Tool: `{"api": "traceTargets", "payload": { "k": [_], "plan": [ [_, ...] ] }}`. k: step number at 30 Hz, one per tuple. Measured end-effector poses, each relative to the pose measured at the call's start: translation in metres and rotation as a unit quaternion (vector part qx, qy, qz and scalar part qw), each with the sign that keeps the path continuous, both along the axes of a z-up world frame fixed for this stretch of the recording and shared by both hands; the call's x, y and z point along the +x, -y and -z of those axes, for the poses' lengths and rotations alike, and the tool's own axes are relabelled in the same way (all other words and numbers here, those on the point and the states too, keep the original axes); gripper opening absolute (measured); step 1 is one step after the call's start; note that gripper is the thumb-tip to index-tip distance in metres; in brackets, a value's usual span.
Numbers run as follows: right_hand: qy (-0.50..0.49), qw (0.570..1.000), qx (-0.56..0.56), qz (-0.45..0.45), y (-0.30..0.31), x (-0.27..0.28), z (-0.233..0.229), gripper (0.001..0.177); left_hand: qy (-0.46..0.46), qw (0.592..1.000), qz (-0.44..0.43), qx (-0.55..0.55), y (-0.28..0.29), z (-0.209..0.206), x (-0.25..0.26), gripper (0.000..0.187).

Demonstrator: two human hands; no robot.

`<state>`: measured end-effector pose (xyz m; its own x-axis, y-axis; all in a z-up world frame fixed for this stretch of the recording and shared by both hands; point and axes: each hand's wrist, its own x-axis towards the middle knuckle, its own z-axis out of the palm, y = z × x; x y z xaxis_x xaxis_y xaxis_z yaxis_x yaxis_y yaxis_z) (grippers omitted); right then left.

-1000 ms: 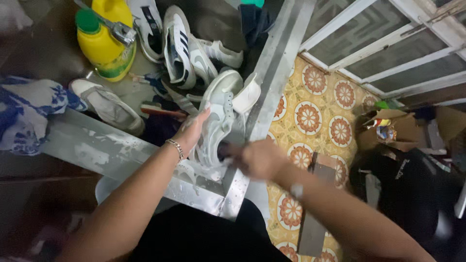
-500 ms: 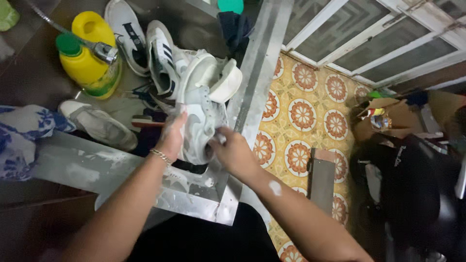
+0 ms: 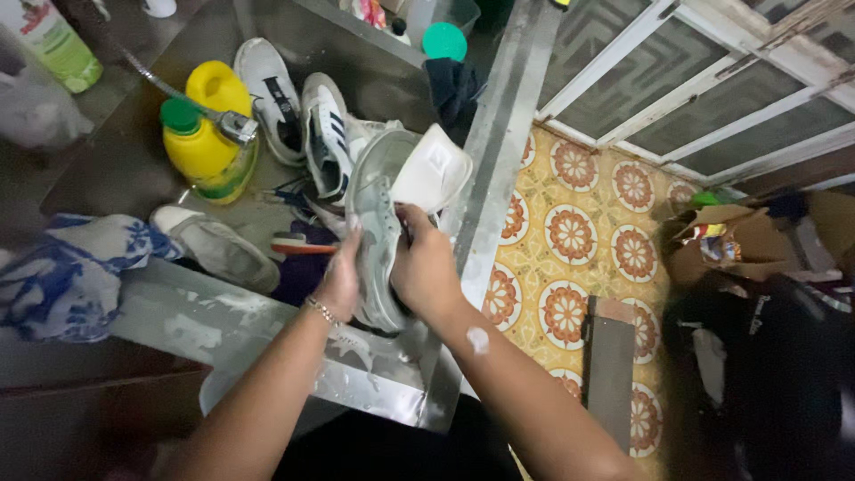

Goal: The person cleans a pair of white sneakers in a sink by applying foam from a bottle and scrubbing the exterior and interior with a small orange brush and a larger black brush, then rinsing them under a faucet.

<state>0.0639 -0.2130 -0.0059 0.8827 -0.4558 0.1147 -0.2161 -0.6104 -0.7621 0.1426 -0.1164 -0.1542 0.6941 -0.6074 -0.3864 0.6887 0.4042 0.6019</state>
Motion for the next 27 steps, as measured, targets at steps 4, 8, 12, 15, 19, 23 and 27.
{"api": "traceTargets", "payload": {
  "k": [4,8,12,15,19,23,27],
  "plan": [
    [-0.031,0.996,0.032,-0.078,-0.02,-0.032,0.002,0.026,0.066,0.995,-0.075,-0.025,-0.011,0.023,0.032,0.051],
    [-0.088,0.995,0.004,-0.037,0.005,-0.006,-0.003,0.025,0.07,0.996,-0.053,0.027,-0.003,0.026,0.019,0.046],
    [-0.046,0.998,0.021,-0.037,-0.018,-0.022,-0.007,0.027,-0.01,0.999,-0.039,0.009,-0.01,0.014,0.02,0.044],
    [-0.081,0.995,0.016,-0.057,-0.012,-0.024,-0.009,0.022,-0.016,0.998,-0.058,-0.031,-0.008,0.011,0.022,0.044],
    [0.004,1.0,-0.023,-0.015,0.009,0.004,-0.009,0.04,-0.001,1.0,-0.01,0.005,0.002,0.009,0.001,0.046],
    [-0.054,0.998,0.015,-0.034,-0.009,-0.015,0.006,0.032,0.033,0.999,-0.02,-0.011,-0.004,0.016,0.023,0.05],
    [0.014,0.999,-0.029,-0.039,0.022,0.016,0.014,0.032,0.073,0.995,-0.013,0.074,0.012,0.022,-0.013,0.052]
  ]
}}
